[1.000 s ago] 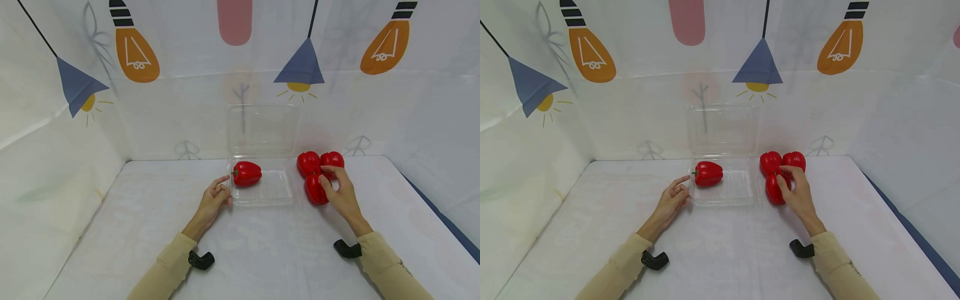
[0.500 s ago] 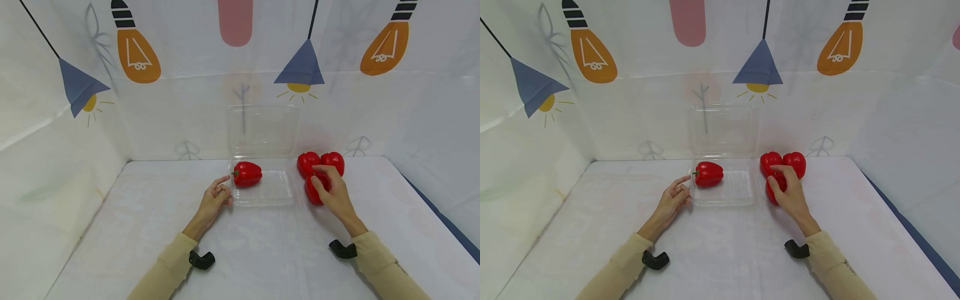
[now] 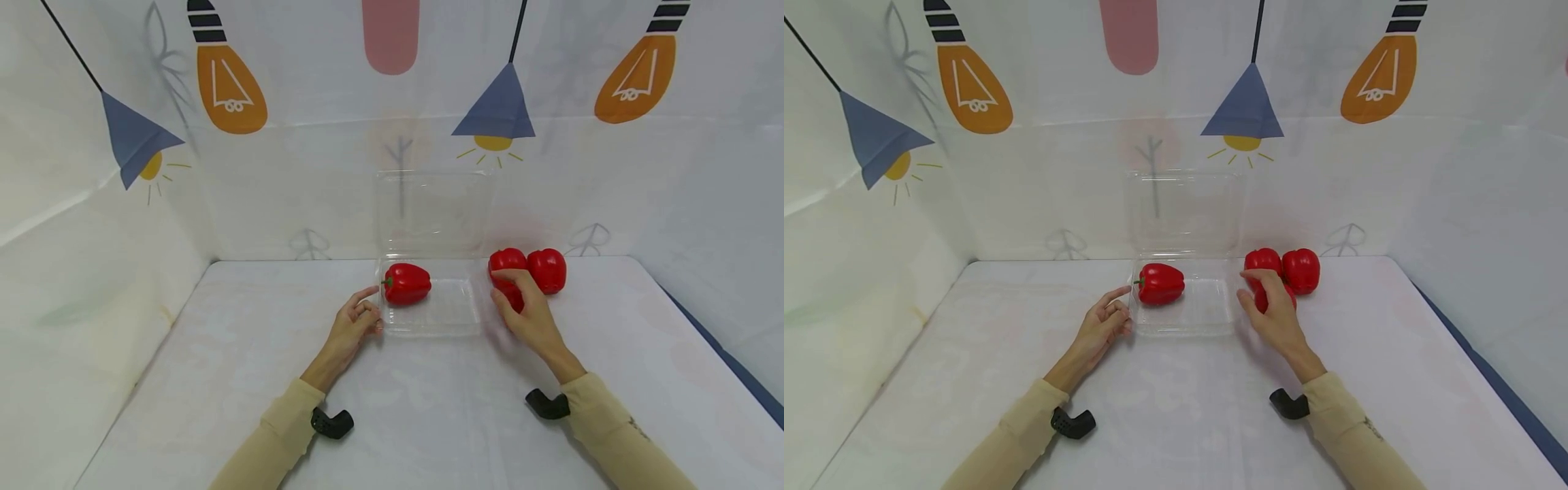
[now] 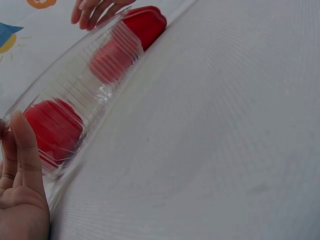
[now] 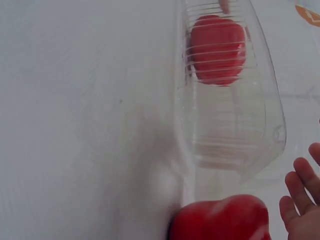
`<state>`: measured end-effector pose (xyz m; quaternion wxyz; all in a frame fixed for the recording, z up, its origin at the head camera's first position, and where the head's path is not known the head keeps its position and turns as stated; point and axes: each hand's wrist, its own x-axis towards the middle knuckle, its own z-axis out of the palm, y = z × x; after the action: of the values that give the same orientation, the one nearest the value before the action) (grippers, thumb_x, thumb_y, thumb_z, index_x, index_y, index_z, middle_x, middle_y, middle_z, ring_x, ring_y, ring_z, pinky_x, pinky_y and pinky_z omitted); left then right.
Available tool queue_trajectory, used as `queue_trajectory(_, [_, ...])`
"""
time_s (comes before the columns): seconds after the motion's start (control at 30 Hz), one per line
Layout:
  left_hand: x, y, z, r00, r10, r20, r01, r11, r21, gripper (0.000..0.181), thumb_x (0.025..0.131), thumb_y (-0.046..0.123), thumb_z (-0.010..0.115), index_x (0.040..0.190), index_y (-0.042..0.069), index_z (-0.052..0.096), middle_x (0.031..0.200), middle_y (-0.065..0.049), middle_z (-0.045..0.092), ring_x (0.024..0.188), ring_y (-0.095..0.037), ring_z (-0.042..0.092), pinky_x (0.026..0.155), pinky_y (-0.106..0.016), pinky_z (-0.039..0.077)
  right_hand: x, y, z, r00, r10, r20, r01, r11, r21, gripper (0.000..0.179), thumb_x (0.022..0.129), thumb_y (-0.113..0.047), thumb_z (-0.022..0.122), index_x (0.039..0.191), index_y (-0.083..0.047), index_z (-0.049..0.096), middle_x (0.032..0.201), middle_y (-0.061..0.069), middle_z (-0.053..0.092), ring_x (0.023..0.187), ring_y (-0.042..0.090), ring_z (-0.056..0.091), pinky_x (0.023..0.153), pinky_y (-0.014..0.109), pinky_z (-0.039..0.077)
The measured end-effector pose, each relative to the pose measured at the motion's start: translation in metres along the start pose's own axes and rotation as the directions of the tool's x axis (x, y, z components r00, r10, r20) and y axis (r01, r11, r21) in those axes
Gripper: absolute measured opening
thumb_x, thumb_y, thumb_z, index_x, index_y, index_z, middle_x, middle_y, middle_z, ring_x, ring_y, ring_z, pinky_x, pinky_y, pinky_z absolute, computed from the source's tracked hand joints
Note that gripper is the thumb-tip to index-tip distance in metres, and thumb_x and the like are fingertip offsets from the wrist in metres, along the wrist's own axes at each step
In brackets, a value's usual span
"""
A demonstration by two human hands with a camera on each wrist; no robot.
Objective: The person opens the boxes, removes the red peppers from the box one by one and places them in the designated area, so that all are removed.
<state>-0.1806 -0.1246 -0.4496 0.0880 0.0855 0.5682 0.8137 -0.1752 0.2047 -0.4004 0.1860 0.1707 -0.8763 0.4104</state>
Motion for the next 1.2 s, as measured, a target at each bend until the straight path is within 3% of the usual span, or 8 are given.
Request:
queue_trajectory(0.13, [0.0,0.0,0.0,1.0,0.003,0.001,-0.003,1.0,0.002,0.052,0.092,-0.004,0.051,0.141,0.004,0.036,0.079,0.005,0.054,0.065,-0.007,0.057,0.061,-0.018,0.052,0.001,-0.003,0.006,0.999,-0.004,0.045,0.004,1.0,-0.019,0.046,0.085,-0.015,0.068,0.127,-0.013,0.05,0.129,0.004,0.051,0.121,0.019,0.045,0.094,0.056,0.047])
queue_trajectory(0.33, [-0.001,0.0,0.0,1.0,0.012,-0.003,-0.012,1.0,-0.001,0.052,0.092,-0.005,0.05,0.14,0.004,0.036,0.079,0.005,0.054,0.064,-0.008,0.057,0.061,-0.019,0.052,0.006,-0.012,0.015,0.995,0.002,0.101,0.0,1.0,-0.018,0.043,0.087,-0.021,0.066,0.127,-0.014,0.051,0.128,0.006,0.051,0.12,0.022,0.046,0.095,0.054,0.047])
queue_trajectory(0.57, [-0.001,-0.001,0.0,1.0,-0.004,-0.005,0.004,1.0,0.006,0.052,0.091,-0.005,0.05,0.14,0.005,0.036,0.078,0.005,0.054,0.064,-0.008,0.057,0.062,-0.019,0.052,0.01,-0.017,0.024,0.975,0.099,0.201,-0.093,0.995,-0.04,0.045,0.087,-0.029,0.066,0.128,-0.019,0.049,0.128,0.003,0.049,0.119,0.024,0.047,0.094,0.049,0.049])
queue_trajectory(0.83, [0.0,0.0,0.0,1.0,0.004,0.003,-0.004,1.0,0.002,0.052,0.091,-0.004,0.05,0.14,0.005,0.036,0.079,0.004,0.053,0.063,-0.009,0.056,0.061,-0.02,0.052,0.019,-0.024,0.036,0.951,0.113,0.287,-0.095,0.993,-0.074,0.049,0.086,-0.031,0.067,0.129,-0.019,0.048,0.13,0.006,0.048,0.12,0.028,0.047,0.094,0.051,0.049])
queue_trajectory(1.2, [-0.002,0.0,0.0,1.0,0.02,0.022,-0.02,1.0,0.006,0.053,0.092,-0.003,0.05,0.142,0.004,0.033,0.078,0.006,0.054,0.063,-0.008,0.056,0.061,-0.02,0.052,0.029,-0.034,0.056,0.937,0.113,0.33,-0.095,0.993,-0.072,0.051,0.085,-0.027,0.068,0.131,-0.019,0.047,0.13,0.004,0.047,0.121,0.029,0.047,0.096,0.05,0.048])
